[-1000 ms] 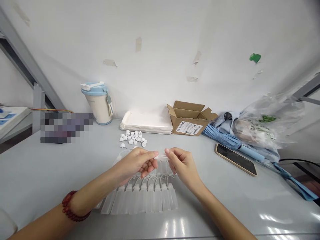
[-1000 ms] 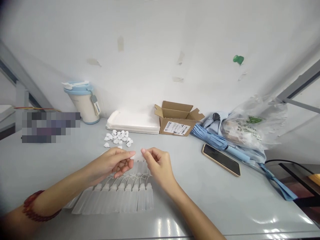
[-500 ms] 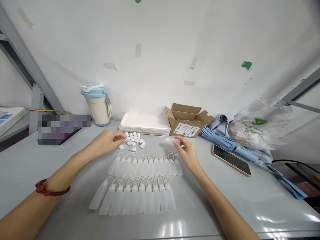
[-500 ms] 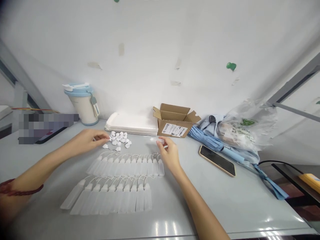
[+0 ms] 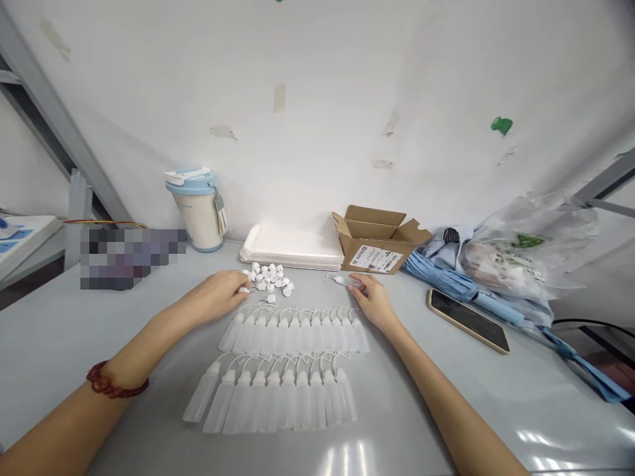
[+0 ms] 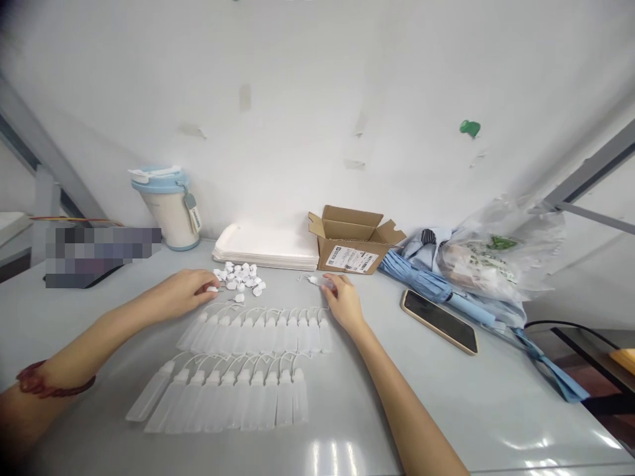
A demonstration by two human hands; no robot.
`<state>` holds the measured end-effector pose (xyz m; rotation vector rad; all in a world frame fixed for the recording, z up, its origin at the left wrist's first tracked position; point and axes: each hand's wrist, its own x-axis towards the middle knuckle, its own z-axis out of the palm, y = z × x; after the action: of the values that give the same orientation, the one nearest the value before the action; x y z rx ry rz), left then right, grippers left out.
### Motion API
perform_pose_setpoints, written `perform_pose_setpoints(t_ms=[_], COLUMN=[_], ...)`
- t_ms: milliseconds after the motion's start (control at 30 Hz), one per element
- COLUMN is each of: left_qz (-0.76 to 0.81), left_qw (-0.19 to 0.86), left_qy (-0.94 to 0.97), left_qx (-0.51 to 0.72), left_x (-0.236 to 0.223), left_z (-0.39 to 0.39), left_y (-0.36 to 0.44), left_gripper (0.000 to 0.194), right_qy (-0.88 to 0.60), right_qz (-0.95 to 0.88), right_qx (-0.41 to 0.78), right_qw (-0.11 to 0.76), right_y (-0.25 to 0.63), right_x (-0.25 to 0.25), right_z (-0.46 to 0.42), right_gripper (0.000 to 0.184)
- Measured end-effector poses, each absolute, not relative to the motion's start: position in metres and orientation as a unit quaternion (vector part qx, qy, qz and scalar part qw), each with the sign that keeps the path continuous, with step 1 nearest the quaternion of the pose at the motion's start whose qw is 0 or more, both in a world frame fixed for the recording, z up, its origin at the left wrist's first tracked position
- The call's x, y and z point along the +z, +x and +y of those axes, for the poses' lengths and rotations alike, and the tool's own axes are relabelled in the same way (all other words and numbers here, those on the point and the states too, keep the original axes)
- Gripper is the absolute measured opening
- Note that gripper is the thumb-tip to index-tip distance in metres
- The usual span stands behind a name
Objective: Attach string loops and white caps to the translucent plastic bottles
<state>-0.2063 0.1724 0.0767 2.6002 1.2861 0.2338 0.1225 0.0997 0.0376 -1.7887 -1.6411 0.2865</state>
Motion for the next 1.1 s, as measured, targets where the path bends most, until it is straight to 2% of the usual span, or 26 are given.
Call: perform_pose_setpoints(t_ms=[167,267,300,433,667,800,1100], left_qz=[0.446,0.448,0.446,0.42,0.393,0.389,0.388], left_qw=[0.106,0.103,0.101,0.083,0.049,0.054,0.085], left_qy=[0.882,0.879,0.879,0.888,0.901,0.902,0.899], left_qx=[0.108,0.126,0.137,0.168,0.174,0.178,0.182], left_x=[0.081,0.084,0.085,0.086,0.085,0.082,0.082], left_z=[0.17,0.164,0.16,0.146,0.137,0.138,0.135], left_y=[-0.205,-0.2,-0.197,-0.187,-0.182,-0.182,-0.178], left_gripper=[0.022,0.024,0.025,0.027,0.027,0.027,0.03], right_qy=[-0.711,-0.726,-0.726,-0.655,-0.67,-0.684,-0.674], right_qz=[-0.621,-0.627,-0.63,-0.675,-0.646,-0.607,-0.607], right_qx=[0.098,0.091,0.11,0.296,0.354,0.396,0.412], right_qw=[0.315,0.269,0.251,0.169,0.09,0.087,0.085], right_y=[0.125,0.123,0.121,0.114,0.118,0.121,0.124], right_x=[0.05,0.072,0.08,0.105,0.1,0.097,0.088], right_z=[0.088,0.074,0.069,0.052,0.052,0.053,0.057], right_gripper=[0.037,0.021,0.016,0.02,0.022,0.03,0.029])
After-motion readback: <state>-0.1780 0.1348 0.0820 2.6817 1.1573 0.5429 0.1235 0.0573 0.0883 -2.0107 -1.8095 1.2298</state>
